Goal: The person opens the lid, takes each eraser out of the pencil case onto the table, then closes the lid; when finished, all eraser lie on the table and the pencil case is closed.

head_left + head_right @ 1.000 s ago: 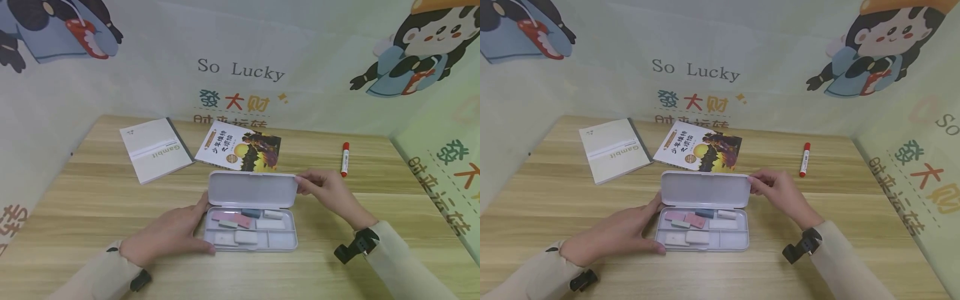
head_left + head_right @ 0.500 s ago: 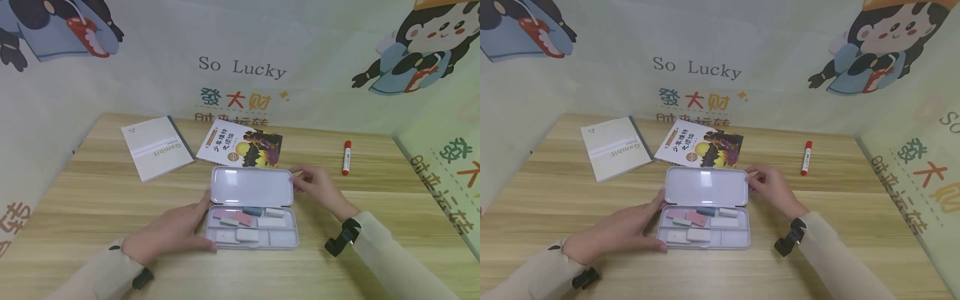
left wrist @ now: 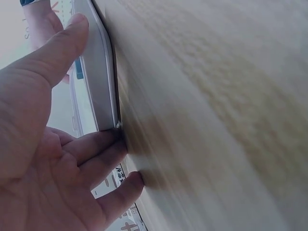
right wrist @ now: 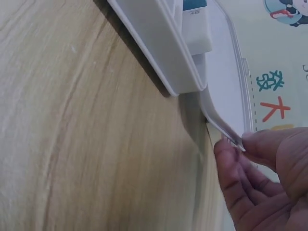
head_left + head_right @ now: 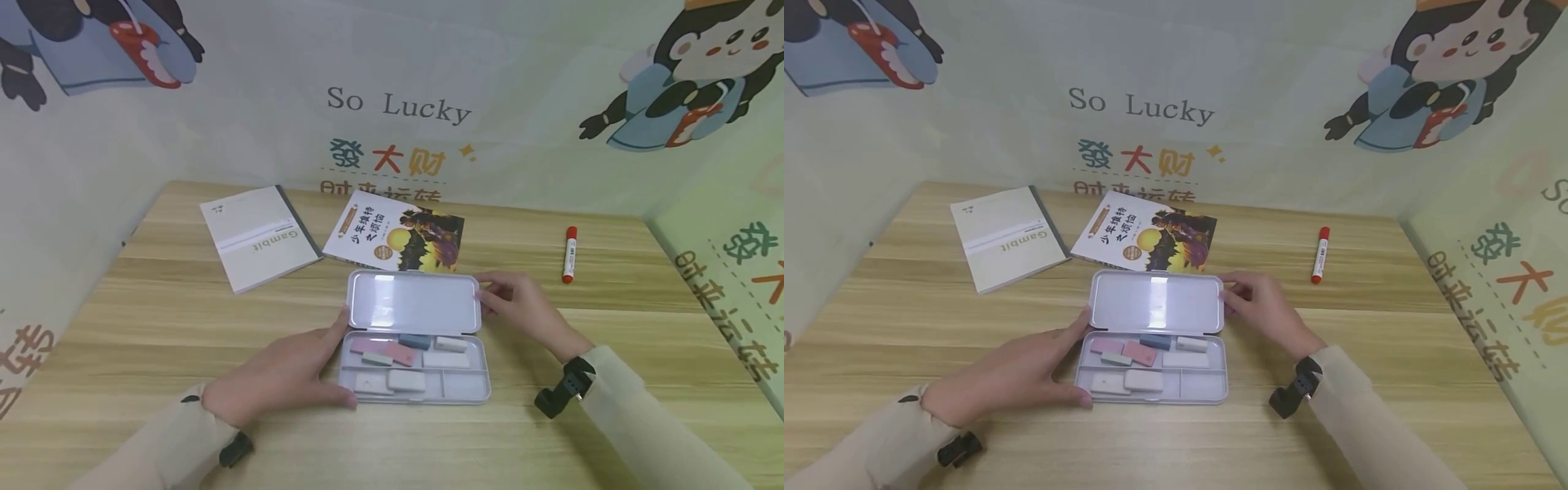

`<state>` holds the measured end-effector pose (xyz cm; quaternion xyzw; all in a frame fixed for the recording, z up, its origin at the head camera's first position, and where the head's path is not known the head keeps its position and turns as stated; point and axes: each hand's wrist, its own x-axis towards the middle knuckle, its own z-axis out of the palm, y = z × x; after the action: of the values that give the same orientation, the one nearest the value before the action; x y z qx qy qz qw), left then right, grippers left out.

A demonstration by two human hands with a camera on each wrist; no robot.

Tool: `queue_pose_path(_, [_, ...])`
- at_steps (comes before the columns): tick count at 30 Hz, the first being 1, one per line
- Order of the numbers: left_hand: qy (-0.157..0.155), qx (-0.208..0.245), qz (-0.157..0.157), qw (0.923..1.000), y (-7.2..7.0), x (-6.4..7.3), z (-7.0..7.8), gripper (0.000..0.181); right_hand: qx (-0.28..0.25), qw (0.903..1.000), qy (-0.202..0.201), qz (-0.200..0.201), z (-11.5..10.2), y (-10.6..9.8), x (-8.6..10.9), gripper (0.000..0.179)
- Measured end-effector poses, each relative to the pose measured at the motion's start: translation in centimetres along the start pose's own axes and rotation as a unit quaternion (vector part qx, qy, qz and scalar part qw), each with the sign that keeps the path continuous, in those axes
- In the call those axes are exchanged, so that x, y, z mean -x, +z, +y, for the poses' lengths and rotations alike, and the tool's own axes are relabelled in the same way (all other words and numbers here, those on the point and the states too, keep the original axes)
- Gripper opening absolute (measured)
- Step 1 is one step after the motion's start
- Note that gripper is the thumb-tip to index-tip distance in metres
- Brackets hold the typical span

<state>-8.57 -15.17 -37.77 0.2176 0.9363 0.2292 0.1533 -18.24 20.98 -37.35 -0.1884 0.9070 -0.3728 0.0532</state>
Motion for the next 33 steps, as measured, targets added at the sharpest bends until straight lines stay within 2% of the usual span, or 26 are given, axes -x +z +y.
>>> queue_pose_path(7, [0.001,0.007,-0.001,1.0000,0.0,0.1,0.0,0.129,0.048,0.9973,-0.016,0.052,-0.8,-0.3,1.0,0.021])
queue_pose_path(10, [-0.003,0.013,-0.001,0.9999,0.0,0.1,0.1,0.129,0.070,0.9946,-0.051,0.057,-1.3,-0.2,1.5,0.016])
queue_pose_path(12, [-0.004,0.015,-0.001,0.9999,0.0,0.2,0.1,0.129,0.086,0.9920,-0.086,0.034,-1.7,-0.1,1.9,0.018])
queue_pose_path(15, [-0.004,0.012,0.002,0.9999,0.0,0.2,0.2,0.128,0.099,0.9864,-0.128,-0.028,-2.4,0.2,2.3,0.023])
queue_pose_path(19, [0.001,0.007,0.004,1.0000,-0.2,0.2,0.2,0.127,0.113,0.9777,-0.137,-0.111,-3.4,0.6,2.6,0.026])
queue_pose_path(22, [0.005,0.007,0.004,1.0000,-0.2,0.2,0.1,0.128,0.145,0.9673,-0.146,-0.148,-4.1,1.0,2.7,0.027])
queue_pose_path(27, [0.009,0.010,0.003,0.9999,-0.3,0.2,0.1,0.127,0.219,0.9447,-0.173,-0.172,-4.6,1.7,3.1,0.028])
queue_pose_path(33, [0.009,0.013,0.001,0.9999,-0.3,0.3,0.2,0.128,0.274,0.9270,-0.198,-0.161,-5.2,2.2,3.3,0.028])
